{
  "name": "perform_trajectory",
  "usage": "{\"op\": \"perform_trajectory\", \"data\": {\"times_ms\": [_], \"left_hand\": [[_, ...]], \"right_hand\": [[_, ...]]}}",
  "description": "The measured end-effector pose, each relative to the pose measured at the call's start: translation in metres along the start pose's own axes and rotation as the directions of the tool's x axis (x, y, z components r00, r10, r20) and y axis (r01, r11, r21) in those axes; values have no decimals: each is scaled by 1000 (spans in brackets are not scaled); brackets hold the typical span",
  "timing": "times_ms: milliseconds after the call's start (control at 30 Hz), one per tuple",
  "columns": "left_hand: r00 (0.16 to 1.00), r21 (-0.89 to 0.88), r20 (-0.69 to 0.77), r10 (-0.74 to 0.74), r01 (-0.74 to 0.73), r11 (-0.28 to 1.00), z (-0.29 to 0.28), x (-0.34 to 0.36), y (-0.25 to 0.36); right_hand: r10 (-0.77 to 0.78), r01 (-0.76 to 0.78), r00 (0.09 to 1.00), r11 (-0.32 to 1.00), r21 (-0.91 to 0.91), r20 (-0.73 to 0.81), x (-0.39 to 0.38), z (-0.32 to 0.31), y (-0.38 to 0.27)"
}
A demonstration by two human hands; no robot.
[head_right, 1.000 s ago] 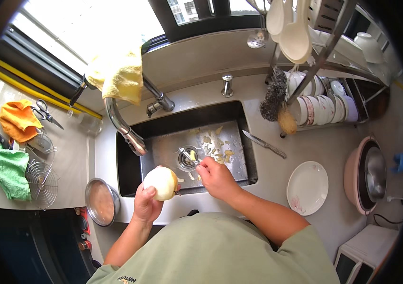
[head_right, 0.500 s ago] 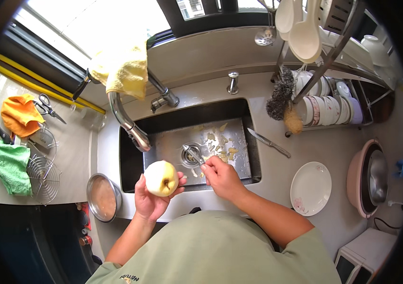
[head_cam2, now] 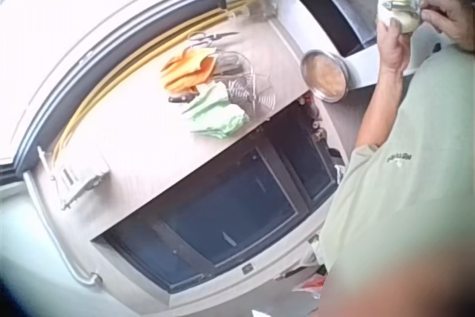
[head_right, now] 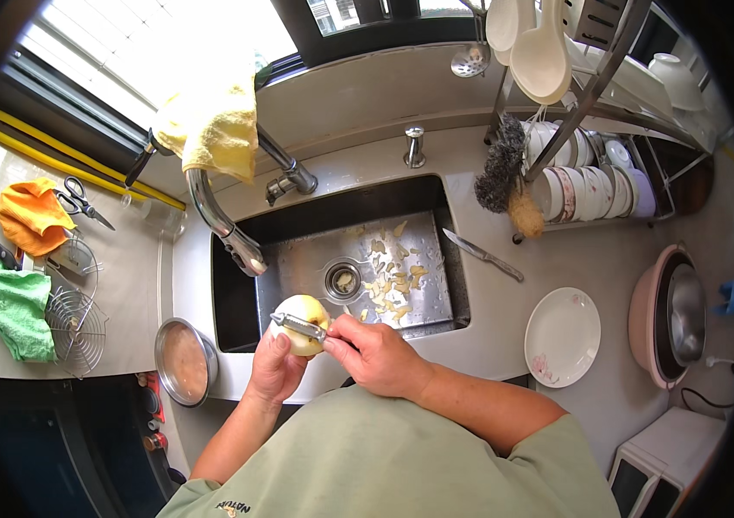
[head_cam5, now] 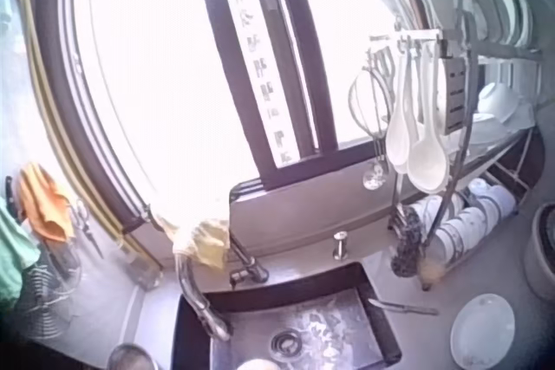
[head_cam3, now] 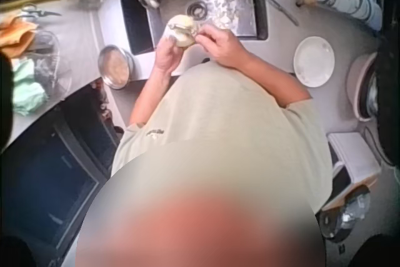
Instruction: The person retrieves a peeler and a plate, then washes and peels an apple over the sink. After peeling, the person cuts the apple into slices and places them on the plate.
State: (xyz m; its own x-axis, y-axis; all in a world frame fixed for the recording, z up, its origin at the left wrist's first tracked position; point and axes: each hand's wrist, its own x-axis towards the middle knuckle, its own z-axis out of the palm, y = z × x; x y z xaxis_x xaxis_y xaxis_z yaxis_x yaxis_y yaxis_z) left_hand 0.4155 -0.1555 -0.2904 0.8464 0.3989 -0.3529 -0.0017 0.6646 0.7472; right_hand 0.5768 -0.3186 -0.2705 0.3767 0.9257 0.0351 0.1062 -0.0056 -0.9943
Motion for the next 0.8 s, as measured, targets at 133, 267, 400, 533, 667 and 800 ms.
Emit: {"op": "perform_trajectory", "data": {"times_ms": [133, 267, 400, 533, 667, 800], "left_hand": [[988, 15, -71, 140, -139, 990, 2, 0, -3], [969, 51, 43, 242, -244, 968, 28, -8, 15], [981, 48, 4, 195, -195, 980, 18, 1, 21], [975, 125, -77, 207, -197, 972, 2, 4, 8], [974, 83, -71, 214, -208, 975, 7, 6, 2], [962, 138, -121, 246, -229, 964, 19, 2, 6]], "right_hand": [[-4, 3, 994, 1000, -16, -108, 1, 7, 3], [380, -394, 906, 918, -43, -187, 4, -3, 102], [438, -395, 890, 878, 270, -122, -11, 4, 91], [104, -85, 981, 989, 124, -164, 3, 2, 17], [-91, 86, 992, 994, -64, -84, 7, -4, -3], [-254, 248, 967, 959, -137, -33, 4, -4, -3]]}}
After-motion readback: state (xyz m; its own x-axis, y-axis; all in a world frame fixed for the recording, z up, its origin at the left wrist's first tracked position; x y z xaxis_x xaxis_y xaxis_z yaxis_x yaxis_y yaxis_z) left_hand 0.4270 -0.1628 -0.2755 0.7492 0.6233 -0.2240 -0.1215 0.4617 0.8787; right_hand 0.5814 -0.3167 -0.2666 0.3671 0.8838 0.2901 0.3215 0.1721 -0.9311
